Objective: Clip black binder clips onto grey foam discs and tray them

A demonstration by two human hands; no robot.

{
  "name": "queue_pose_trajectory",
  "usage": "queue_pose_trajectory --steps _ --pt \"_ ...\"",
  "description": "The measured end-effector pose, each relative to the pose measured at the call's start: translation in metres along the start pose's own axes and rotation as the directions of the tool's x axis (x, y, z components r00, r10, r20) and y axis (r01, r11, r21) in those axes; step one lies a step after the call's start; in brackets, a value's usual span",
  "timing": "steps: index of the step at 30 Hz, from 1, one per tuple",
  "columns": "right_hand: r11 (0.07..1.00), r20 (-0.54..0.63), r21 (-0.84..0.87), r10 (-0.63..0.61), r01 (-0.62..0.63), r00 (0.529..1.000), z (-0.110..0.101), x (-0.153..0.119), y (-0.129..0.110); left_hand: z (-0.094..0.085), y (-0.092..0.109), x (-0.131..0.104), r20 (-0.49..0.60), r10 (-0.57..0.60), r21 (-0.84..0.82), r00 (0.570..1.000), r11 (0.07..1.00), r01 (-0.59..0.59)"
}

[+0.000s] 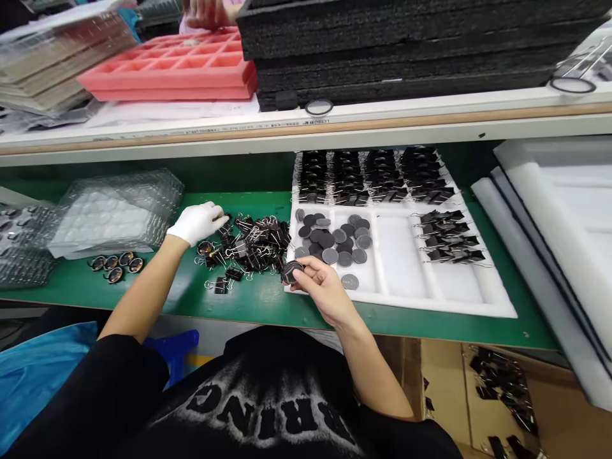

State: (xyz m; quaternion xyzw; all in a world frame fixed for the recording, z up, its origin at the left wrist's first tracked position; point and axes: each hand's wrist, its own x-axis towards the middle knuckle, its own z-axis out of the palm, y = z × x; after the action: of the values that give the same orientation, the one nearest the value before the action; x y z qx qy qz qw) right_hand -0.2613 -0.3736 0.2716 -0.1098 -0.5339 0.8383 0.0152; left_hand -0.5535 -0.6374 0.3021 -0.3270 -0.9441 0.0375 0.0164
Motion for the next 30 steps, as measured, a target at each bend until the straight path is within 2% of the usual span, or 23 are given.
queue_pose_trajectory --steps 2,3,5,7,8,10,12,14,17,20,24,27,30 --pt "1.0 0.006 0.007 -0.023 0.023 1.0 0.002 0.002 -0.001 0.0 0.002 -0.002 -0.178 0.053 0.042 0.983 0.998 -0.046" --pt "0.999 0.011 0.008 -0.039 0.039 0.999 0.003 0.003 -0.002 -0.003 0.005 -0.004 -0.278 0.046 0.024 0.959 0.999 -0.041" --pt "0.997 0.028 0.014 -0.077 0.076 0.997 0.006 0.006 -0.004 -0.011 0.018 -0.012 -0.475 -0.049 -0.113 0.878 0.994 -0.005" --pt "0.991 0.04 0.037 -0.133 0.132 0.99 0.013 0.012 -0.006 -0.02 0.042 -0.025 -0.576 -0.183 -0.337 0.797 0.941 -0.028" --pt "0.986 0.042 0.055 -0.162 0.159 0.986 0.018 0.016 -0.007 -0.024 0.058 -0.033 -0.582 -0.226 -0.445 0.781 0.892 -0.074" --pt "0.977 0.046 0.105 -0.193 0.187 0.98 0.029 0.023 -0.01 -0.03 0.094 -0.052 -0.557 -0.225 -0.605 0.799 0.769 -0.206" --pt "0.974 0.06 0.16 -0.172 0.161 0.983 0.037 0.029 -0.013 -0.035 0.125 -0.07 -0.54 -0.15 -0.669 0.828 0.673 -0.315" --pt "0.976 0.073 0.185 -0.129 0.114 0.989 0.04 0.031 -0.016 -0.04 0.145 -0.083 -0.545 -0.075 -0.663 0.835 0.648 -0.374" --pt "0.986 0.055 0.13 -0.108 0.1 0.993 0.035 0.028 -0.02 -0.047 0.149 -0.091 -0.542 0.048 -0.58 0.839 0.701 -0.415" --pt "0.992 0.039 0.032 -0.125 0.124 0.991 0.027 0.022 -0.025 -0.055 0.141 -0.092 -0.445 0.177 -0.543 0.878 0.726 -0.421" --pt "0.985 0.104 -0.058 -0.156 0.163 0.982 0.022 0.018 -0.029 -0.064 0.139 -0.092 -0.28 0.24 -0.603 0.93 0.709 -0.365" --pt "0.976 0.155 -0.112 -0.17 0.188 0.973 0.021 0.016 -0.032 -0.067 0.145 -0.094 -0.227 0.298 -0.605 0.927 0.703 -0.374" --pt "0.977 0.157 -0.118 -0.156 0.175 0.975 0.019 0.015 -0.034 -0.066 0.148 -0.097 -0.223 0.3 -0.568 0.927 0.733 -0.374"
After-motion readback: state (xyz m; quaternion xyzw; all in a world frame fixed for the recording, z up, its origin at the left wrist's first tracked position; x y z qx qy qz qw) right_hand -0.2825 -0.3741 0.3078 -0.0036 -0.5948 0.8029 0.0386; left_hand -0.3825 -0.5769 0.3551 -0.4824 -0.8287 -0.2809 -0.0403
